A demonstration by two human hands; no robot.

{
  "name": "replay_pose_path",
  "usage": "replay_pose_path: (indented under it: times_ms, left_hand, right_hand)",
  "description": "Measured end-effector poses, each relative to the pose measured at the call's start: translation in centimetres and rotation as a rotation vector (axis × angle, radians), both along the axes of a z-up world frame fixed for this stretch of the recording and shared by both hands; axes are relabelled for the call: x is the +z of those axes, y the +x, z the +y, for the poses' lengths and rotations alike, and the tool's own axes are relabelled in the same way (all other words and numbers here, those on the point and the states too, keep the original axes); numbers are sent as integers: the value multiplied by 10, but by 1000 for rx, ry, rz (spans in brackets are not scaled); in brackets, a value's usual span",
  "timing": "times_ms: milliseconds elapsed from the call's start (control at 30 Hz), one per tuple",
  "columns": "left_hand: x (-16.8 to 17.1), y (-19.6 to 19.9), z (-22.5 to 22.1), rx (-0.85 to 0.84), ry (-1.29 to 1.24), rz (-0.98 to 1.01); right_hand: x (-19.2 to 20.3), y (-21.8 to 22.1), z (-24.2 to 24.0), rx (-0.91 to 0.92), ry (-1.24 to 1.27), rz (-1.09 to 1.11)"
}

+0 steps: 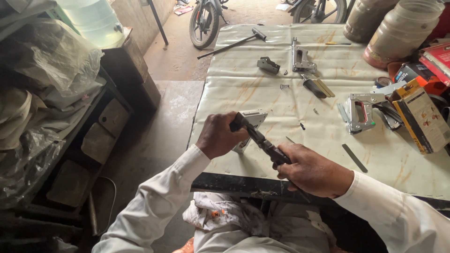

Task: The user is repairing a metal staple gun using pliers and a screwdriver at a workbench.

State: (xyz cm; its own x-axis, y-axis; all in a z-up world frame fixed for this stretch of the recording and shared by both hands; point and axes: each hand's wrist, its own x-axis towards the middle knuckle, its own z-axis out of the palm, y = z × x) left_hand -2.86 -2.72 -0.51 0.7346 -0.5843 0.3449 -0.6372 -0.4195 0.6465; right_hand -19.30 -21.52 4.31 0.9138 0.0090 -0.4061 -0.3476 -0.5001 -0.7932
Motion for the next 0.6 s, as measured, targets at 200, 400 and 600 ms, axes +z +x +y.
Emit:
replay_pose_path:
  times_ms: [200, 400, 600]
  left_hand:
    - [1, -2, 3, 13, 13, -2]
    - [2, 1, 4, -12, 28, 36]
    - [5, -1, 1, -19, 50, 44]
  right_hand:
    - [-45, 3, -22, 238, -112, -397]
    - [-29, 1, -17, 239, -156, -351]
    - [-16, -1, -12, 200, -99, -225]
